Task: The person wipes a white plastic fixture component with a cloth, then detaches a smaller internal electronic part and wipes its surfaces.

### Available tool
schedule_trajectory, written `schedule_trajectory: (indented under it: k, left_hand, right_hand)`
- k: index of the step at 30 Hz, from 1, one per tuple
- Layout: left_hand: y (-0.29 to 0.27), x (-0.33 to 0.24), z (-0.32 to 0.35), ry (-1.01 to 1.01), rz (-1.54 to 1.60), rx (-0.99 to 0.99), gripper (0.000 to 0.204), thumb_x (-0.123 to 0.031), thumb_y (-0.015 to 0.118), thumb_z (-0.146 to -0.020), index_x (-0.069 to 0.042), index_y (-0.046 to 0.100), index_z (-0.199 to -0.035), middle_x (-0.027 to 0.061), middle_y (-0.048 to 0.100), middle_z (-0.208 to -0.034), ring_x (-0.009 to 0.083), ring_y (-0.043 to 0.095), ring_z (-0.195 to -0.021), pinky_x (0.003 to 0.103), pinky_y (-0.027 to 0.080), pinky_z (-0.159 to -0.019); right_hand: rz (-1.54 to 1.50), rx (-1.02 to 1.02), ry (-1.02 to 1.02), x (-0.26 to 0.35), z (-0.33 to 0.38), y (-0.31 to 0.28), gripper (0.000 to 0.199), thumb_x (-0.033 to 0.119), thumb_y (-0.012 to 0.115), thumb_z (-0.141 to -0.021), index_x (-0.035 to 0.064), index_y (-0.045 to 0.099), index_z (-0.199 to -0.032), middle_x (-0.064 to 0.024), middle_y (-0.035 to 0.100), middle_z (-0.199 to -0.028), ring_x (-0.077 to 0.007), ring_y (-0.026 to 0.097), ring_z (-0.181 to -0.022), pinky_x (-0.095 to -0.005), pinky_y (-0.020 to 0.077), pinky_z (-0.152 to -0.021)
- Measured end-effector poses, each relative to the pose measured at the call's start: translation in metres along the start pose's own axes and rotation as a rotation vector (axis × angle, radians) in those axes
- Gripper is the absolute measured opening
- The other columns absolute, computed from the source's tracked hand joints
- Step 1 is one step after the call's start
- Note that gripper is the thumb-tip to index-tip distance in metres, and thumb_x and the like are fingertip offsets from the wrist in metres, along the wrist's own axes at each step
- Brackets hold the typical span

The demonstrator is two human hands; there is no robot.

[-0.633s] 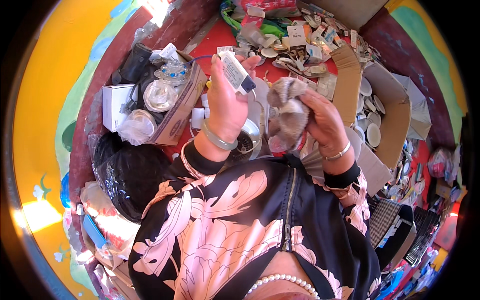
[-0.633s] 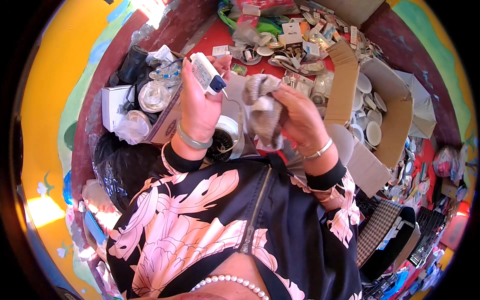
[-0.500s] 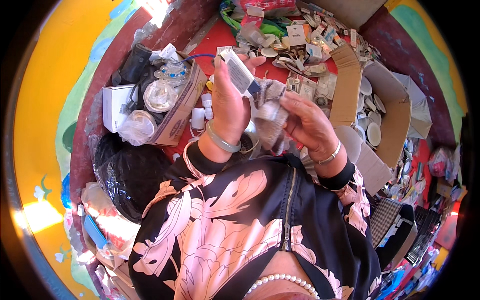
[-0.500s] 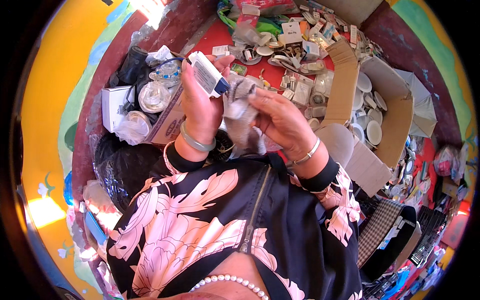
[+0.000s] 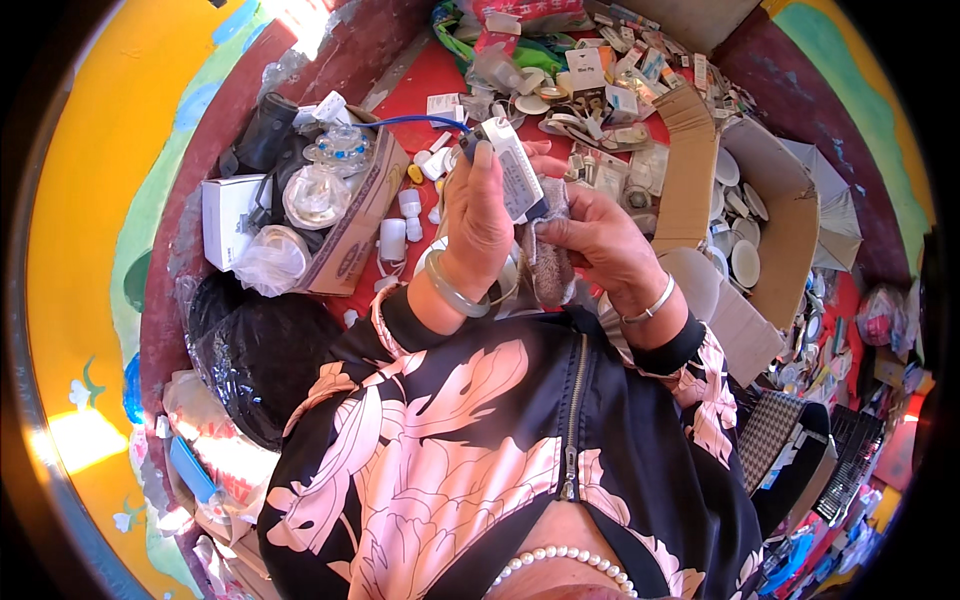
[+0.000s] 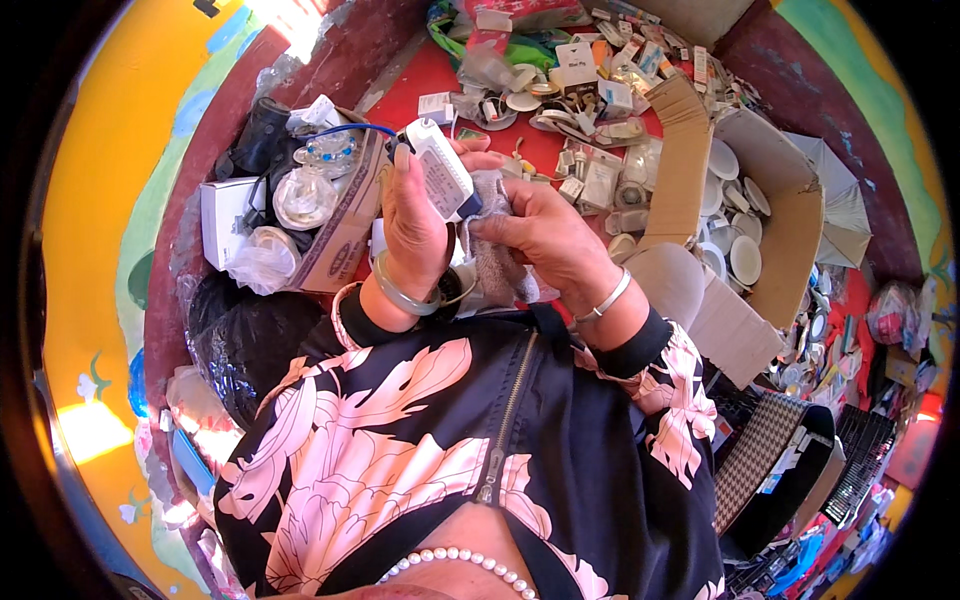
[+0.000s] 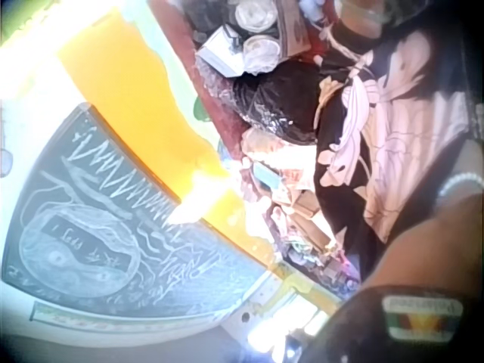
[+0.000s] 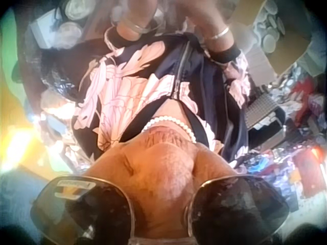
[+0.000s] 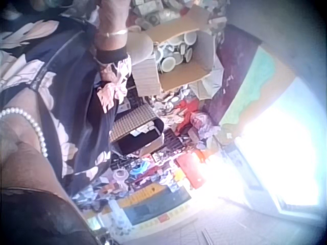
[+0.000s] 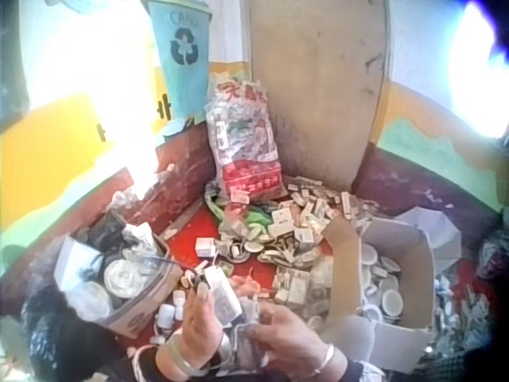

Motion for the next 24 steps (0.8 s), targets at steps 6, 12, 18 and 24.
schedule_trajectory:
  k: [6,12,18,24]
  left_hand:
    - [-0.003,0.000,-0.001,0.017,-0.025,-0.098,0.053,-0.041,0.025,-0.098,0.004,0.051,-0.099,0.0168,0.065,-0.083,0.0218,0.061,-0.087,0.032,0.047,-0.082]
    - [-0.006,-0.003,-0.003,0.045,-0.007,-0.148,0.054,-0.044,0.026,-0.097,0.004,0.052,-0.095,0.0166,0.065,-0.081,0.0219,0.062,-0.087,0.032,0.047,-0.081]
    - [-0.006,-0.008,-0.002,0.017,0.015,-0.202,0.054,-0.047,0.027,-0.096,0.001,0.051,-0.094,0.0157,0.064,-0.081,0.0193,0.062,-0.078,0.030,0.046,-0.077]
    - [-0.014,-0.017,-0.007,0.060,-0.011,-0.208,0.053,-0.047,0.026,-0.096,0.000,0.050,-0.095,0.0144,0.064,-0.082,0.0211,0.060,-0.086,0.031,0.041,-0.085]
  right_hand:
    - [0.293,0.026,-0.075,0.007,-0.002,0.006,0.015,0.009,0.062,-0.079,0.0000,0.062,-0.091,0.0014,0.060,-0.079,-0.0049,0.051,-0.069,-0.0215,0.0409,-0.061]
    - [0.415,0.027,-0.060,0.004,-0.004,0.007,0.016,0.011,0.062,-0.078,-0.0004,0.064,-0.089,-0.0010,0.062,-0.077,-0.0064,0.052,-0.071,-0.0237,0.0435,-0.065]
    - [0.617,0.017,-0.046,-0.002,-0.003,0.000,0.017,0.012,0.062,-0.075,-0.0002,0.064,-0.086,-0.0022,0.062,-0.071,-0.0076,0.052,-0.065,-0.0255,0.0442,-0.061]
    - [0.718,-0.014,-0.025,-0.002,0.006,-0.011,0.015,0.012,0.061,-0.076,-0.0001,0.064,-0.085,-0.0008,0.062,-0.070,-0.0064,0.051,-0.065,-0.0243,0.0438,-0.060]
Point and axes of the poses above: each hand's wrist, its own z-axis away from the middle knuckle, its own y-axis out of the palm, x = y × z, the point moved 3 cm from there along -z, towards the middle knuckle
